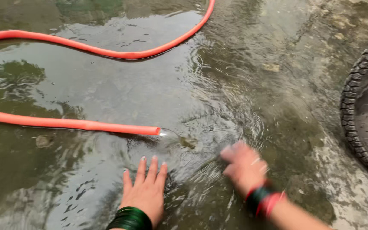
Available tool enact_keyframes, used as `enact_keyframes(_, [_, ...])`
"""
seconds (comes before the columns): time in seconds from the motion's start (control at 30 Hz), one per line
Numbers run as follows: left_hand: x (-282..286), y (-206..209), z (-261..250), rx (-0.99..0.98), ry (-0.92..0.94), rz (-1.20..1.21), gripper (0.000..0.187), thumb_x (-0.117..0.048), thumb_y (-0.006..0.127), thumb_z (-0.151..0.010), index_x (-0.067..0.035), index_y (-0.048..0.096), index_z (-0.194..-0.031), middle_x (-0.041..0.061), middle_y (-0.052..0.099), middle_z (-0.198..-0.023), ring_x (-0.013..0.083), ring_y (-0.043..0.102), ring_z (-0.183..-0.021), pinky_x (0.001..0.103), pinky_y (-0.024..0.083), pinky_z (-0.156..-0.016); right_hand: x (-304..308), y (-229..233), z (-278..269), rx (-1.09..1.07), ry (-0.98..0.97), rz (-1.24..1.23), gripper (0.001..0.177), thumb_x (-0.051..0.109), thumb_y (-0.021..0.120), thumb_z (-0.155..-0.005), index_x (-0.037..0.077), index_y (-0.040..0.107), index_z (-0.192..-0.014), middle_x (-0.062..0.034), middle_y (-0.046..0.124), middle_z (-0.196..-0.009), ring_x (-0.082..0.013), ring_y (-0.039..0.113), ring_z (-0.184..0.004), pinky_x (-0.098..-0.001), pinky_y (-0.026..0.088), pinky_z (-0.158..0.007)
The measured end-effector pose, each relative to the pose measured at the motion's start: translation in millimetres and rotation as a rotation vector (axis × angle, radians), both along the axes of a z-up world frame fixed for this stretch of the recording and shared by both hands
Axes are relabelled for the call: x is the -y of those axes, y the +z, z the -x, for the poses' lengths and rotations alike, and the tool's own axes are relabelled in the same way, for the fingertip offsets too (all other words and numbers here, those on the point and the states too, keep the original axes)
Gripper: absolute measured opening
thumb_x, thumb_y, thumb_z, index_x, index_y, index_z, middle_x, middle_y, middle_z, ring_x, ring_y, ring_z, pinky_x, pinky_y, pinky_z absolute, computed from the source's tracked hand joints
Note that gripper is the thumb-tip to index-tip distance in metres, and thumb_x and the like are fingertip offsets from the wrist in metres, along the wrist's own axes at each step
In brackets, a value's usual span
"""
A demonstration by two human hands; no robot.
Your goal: The person scrubs a wet concrete floor by hand using a small stone-like tool while managing an orange water hose.
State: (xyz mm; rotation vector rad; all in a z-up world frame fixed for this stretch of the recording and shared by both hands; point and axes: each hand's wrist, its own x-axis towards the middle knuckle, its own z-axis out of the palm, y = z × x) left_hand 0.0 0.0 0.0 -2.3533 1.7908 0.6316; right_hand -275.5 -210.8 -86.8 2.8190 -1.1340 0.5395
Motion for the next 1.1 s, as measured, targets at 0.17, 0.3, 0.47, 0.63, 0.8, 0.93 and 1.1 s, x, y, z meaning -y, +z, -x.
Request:
enact_keyframes(0.17, [3,5,-16,0.035,0.049,-0.064,0.072,-0.015,0.041,-0.096,-0.021,0.008,-0.160,0.008,0.000,-0.171,0.0334,-0.002,-0.154,0.068,0.006,-0.117,48,43,17,-0.057,-0.472,-0.169,0.057,0.034,0.078,-0.078,0.029,0.064,-0.134,-0.0149,0.049,-0.148,-0.0400,0.050,-0.131,-0.0516,0.045,-0.105])
enact_keyframes(0.3, [10,3,-5,0.030,0.036,-0.072,0.071,-0.017,0.039,-0.097,-0.025,0.008,-0.160,0.007,0.000,-0.168,0.0333,-0.002,-0.154,0.067,0.007,-0.117,-82,-3,-11,0.019,-0.206,-0.057,0.071,0.018,0.085,-0.056,0.030,0.071,-0.124,-0.0156,0.052,-0.147,-0.0411,0.049,-0.128,-0.0605,0.041,-0.096])
enact_keyframes(0.47, [32,3,47,-0.019,-0.082,0.033,0.067,-0.018,0.040,-0.097,-0.021,0.013,-0.159,0.010,0.004,-0.170,0.0359,0.000,-0.154,0.068,0.006,-0.117,-163,-48,20,0.297,0.073,0.207,0.051,0.046,0.091,-0.072,0.044,0.073,-0.120,0.0073,0.060,-0.132,-0.0189,0.057,-0.121,-0.0421,0.046,-0.101])
enact_keyframes(0.63, [40,11,53,-0.045,-0.141,0.097,0.068,-0.016,0.041,-0.096,-0.020,0.014,-0.158,0.011,0.006,-0.172,0.0359,0.002,-0.152,0.067,0.006,-0.116,-41,7,123,-0.094,-0.348,-0.080,0.060,0.029,0.083,-0.065,0.035,0.070,-0.124,-0.0102,0.055,-0.145,-0.0361,0.053,-0.128,-0.0519,0.046,-0.100])
enact_keyframes(0.8, [57,28,27,0.171,-0.135,0.101,0.072,-0.015,0.044,-0.095,-0.020,0.011,-0.159,0.010,0.004,-0.173,0.0352,0.005,-0.153,0.065,0.012,-0.115,17,62,58,-0.073,-0.718,-0.402,0.053,0.033,0.077,-0.086,0.036,0.060,-0.136,-0.0072,0.049,-0.153,-0.0336,0.048,-0.137,-0.0523,0.044,-0.110])
enact_keyframes(0.93, [70,22,-1,0.188,-0.086,0.091,0.076,-0.017,0.046,-0.092,-0.022,0.010,-0.158,0.011,0.003,-0.172,0.0375,0.003,-0.156,0.063,0.011,-0.114,-59,39,-32,-0.139,-0.176,-0.217,0.064,0.022,0.083,-0.071,0.031,0.066,-0.132,-0.0176,0.047,-0.152,-0.0398,0.039,-0.140,-0.0569,0.035,-0.104])
enact_keyframes(1.1, [89,-21,-69,0.311,0.026,0.207,0.060,-0.023,0.035,-0.101,-0.019,0.020,-0.159,0.009,0.018,-0.168,0.0343,0.023,-0.150,0.057,0.019,-0.120,-62,18,22,-0.045,-0.075,-0.212,0.066,0.028,0.082,-0.068,0.035,0.063,-0.130,-0.0101,0.049,-0.149,-0.0352,0.044,-0.137,-0.0486,0.042,-0.110])
